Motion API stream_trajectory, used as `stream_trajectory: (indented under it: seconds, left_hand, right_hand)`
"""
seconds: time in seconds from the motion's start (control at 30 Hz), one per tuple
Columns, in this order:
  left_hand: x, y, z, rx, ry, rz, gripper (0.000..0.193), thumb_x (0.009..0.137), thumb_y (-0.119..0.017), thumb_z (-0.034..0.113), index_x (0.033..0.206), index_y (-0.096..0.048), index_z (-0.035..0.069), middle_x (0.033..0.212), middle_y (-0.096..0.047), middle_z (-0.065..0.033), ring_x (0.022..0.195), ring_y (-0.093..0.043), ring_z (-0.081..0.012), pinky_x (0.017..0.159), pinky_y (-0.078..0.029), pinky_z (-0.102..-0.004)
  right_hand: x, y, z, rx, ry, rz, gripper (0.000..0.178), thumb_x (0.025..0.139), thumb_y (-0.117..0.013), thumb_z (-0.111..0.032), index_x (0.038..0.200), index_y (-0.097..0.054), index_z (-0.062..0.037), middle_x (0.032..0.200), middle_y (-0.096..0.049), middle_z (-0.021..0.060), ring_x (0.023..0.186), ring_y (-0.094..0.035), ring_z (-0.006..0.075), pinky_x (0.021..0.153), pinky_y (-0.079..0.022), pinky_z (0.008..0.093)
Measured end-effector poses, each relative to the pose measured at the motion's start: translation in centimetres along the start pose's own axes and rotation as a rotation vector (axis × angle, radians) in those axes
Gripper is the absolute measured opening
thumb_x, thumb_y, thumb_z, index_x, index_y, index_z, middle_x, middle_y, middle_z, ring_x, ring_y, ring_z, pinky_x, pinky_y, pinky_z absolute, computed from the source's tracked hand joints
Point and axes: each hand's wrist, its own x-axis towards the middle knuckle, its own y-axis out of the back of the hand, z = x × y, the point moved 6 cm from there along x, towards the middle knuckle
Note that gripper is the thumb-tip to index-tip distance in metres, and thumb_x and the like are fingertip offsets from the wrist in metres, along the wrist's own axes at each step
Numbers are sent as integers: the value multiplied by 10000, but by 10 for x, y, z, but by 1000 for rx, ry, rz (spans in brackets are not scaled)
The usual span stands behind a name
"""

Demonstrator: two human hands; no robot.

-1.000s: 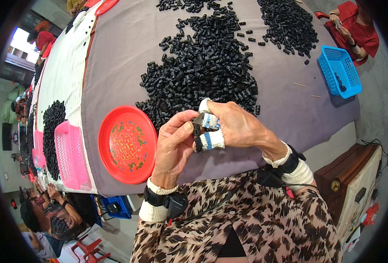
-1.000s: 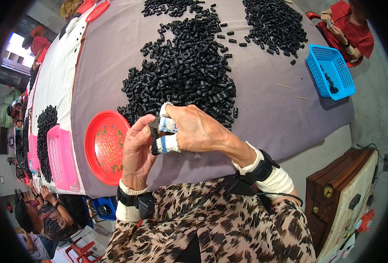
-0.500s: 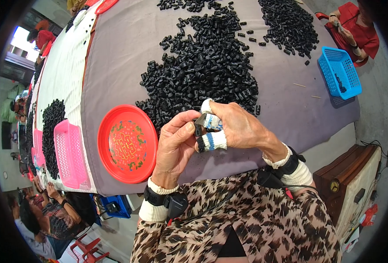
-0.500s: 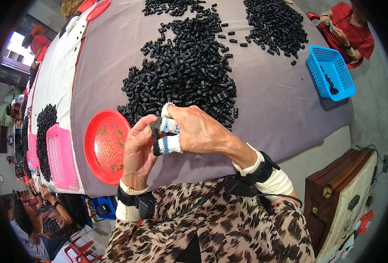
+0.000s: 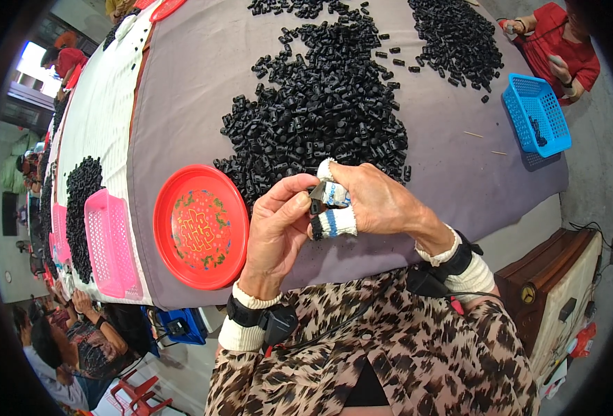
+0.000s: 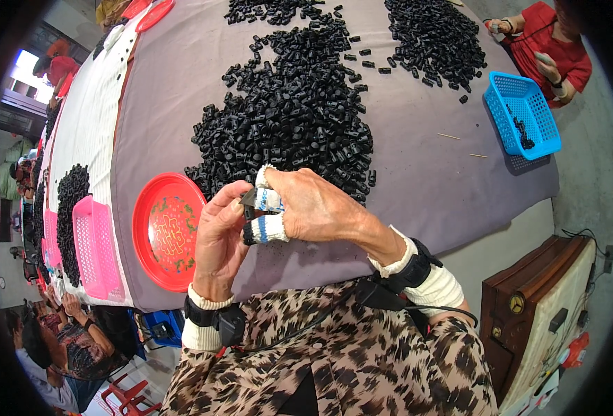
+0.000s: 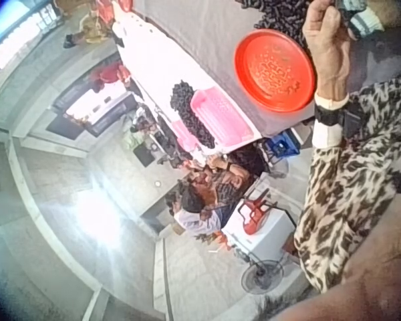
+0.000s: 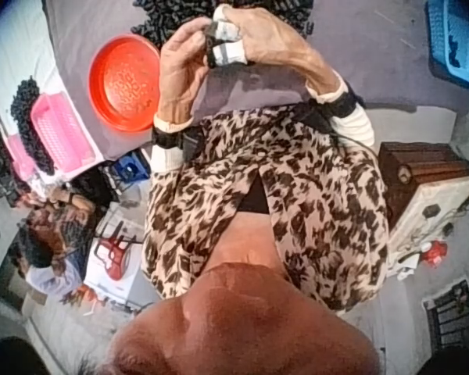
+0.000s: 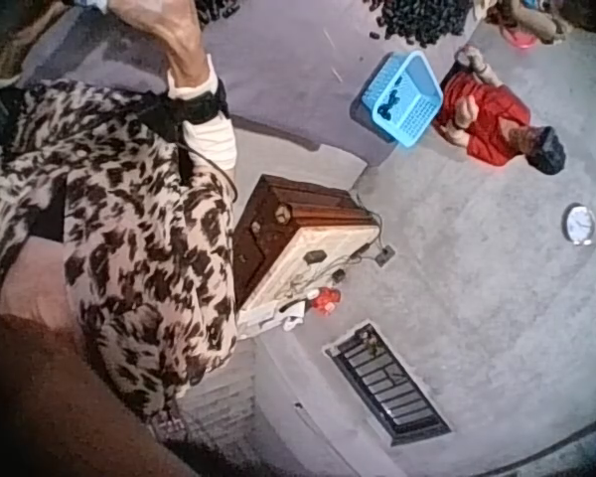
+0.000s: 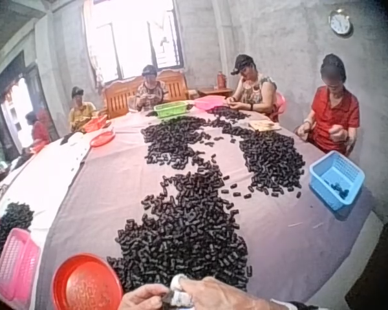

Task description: The worker is manually assembling shoe components by attaching small black cylindrical parts to a white and blue base part at a factory work table.

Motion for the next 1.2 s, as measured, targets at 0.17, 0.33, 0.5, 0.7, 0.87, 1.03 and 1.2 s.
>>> stream_trajectory:
  seconds: [0.17,0.33,0.5,0.7,0.87,1.03,1.2]
  left_hand:
    - [1,-1,1,87,-22,65,227,872,-554,86,1084,-557,4,913,-600,-52,759,-567,-118,659,-496,-240]
    - [5,1,2,-191,-51,-174,257,862,-569,86,1103,-537,2,894,-591,-73,802,-559,-145,735,-491,-276]
    - [3,2,-1,-209,-40,-108,243,857,-572,64,1089,-515,24,954,-583,-79,879,-579,-149,789,-489,-285]
    - [3,4,-1,-177,-42,-40,226,866,-559,68,1080,-488,48,971,-588,-77,898,-592,-146,792,-499,-295]
    - [2,6,1,-150,-26,20,203,849,-561,43,1042,-499,40,929,-595,-64,873,-598,-148,788,-497,-289]
    - [3,6,6,-19,-17,105,219,802,-565,-4,1009,-509,36,882,-572,-26,842,-588,-128,796,-485,-267]
    - [2,7,7,25,-12,137,240,766,-561,-37,991,-513,32,875,-554,-8,828,-578,-115,790,-478,-247]
  right_hand:
    - [0,-3,7,-4,-9,-15,418,691,-699,-313,789,-452,9,658,-550,149,589,-566,302,552,-431,369]
    - [-5,0,3,266,33,139,366,683,-737,-211,903,-516,-19,674,-569,59,576,-535,136,535,-428,298]
    - [-7,4,-16,270,142,240,330,673,-666,-61,967,-519,-34,711,-596,54,632,-545,89,595,-468,254]
    - [-5,0,-8,245,123,233,395,654,-746,-100,988,-539,-56,705,-600,6,584,-514,44,534,-431,205]
    - [-2,-2,-10,182,145,251,380,656,-737,-92,972,-531,-46,685,-603,20,569,-525,56,530,-436,213]
    - [-2,1,-17,116,237,328,308,685,-698,-94,901,-497,-7,646,-600,135,560,-626,228,499,-467,312]
    - [-1,-2,-12,85,213,306,314,680,-694,-99,902,-494,0,638,-596,148,562,-629,254,493,-468,320]
